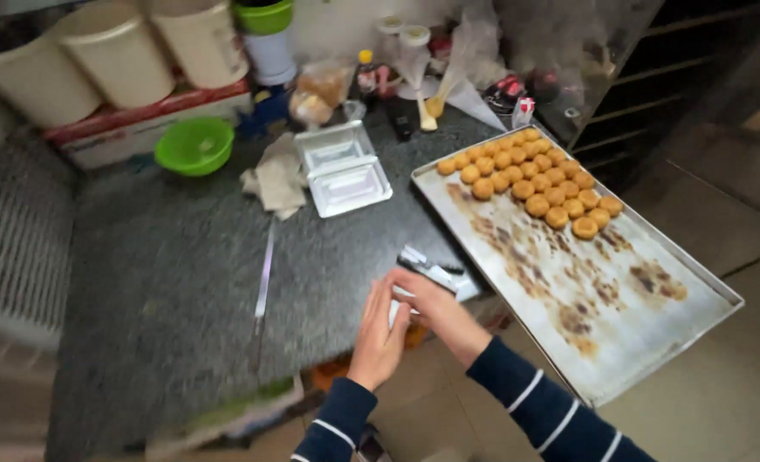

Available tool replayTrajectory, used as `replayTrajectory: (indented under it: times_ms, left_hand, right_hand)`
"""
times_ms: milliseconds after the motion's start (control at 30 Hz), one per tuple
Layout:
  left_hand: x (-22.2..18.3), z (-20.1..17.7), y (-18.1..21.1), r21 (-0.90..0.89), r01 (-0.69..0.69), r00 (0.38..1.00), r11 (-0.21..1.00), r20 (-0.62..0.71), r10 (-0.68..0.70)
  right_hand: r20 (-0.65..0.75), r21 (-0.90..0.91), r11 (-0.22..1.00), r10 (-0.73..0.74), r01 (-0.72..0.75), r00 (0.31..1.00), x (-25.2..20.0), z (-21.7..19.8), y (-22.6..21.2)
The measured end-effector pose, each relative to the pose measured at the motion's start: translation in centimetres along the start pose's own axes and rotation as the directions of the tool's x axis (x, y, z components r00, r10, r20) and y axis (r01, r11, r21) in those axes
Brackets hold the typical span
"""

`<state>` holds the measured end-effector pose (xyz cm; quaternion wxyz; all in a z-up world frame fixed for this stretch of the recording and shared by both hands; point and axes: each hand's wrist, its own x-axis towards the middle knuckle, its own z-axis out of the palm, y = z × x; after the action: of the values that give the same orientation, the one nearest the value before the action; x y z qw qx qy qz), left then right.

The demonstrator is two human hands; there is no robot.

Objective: Picking up small round pastries from a baking tray and arranging them into plastic clamshell containers, then sealing the containers with a stapler.

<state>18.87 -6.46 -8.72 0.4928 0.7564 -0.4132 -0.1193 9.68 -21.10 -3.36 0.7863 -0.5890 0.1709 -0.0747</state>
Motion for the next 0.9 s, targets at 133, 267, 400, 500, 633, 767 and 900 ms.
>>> replayTrajectory:
  times_ms: [133,267,400,500,633,767,900]
  left_hand:
    - [6.2,3.7,-10.1,-0.041,0.024,0.993,0.999,-0.117,-0.028]
    - [11.0,0.1,-14.1,0.057,0.085,0.988,0.995,-0.135,-0.077]
    - [15.2,-1.7,-17.9,0.296,0.118,0.983,0.948,-0.173,-0.068]
    - [18.0,-4.5,-17.8,0.373,0.210,0.975,0.904,-0.153,-0.163]
    - [21.4,-4.6,-19.7,0.396,0.230,0.968,0.889,-0.184,-0.169]
    - [25.0,-3.4,-19.7,0.412,0.277,0.960,0.868,-0.076,-0.270]
    - [28.7,-1.8,-21.2,0.641,-0.013,0.996,0.768,0.072,-0.044]
  right_hand:
    - [-0.084,-0.715,0.694,-0.205,0.084,0.975,4.8,-1.6,1.8]
    - [-0.060,-0.833,0.547,-0.247,0.088,0.967,12.2,-6.6,7.2]
    - [0.204,-0.975,-0.113,-0.101,0.193,0.974,15.8,-10.6,8.9]
    - [0.216,-0.954,-0.221,-0.048,0.201,0.975,16.2,-12.4,9.7]
    - [0.094,-0.978,-0.197,-0.105,0.072,0.990,18.9,-15.6,10.6]
    - [0.081,-0.992,-0.111,-0.128,0.067,0.989,20.5,-17.6,11.1]
    - [0.201,-0.968,-0.194,-0.221,0.158,0.954,21.4,-15.5,9.0]
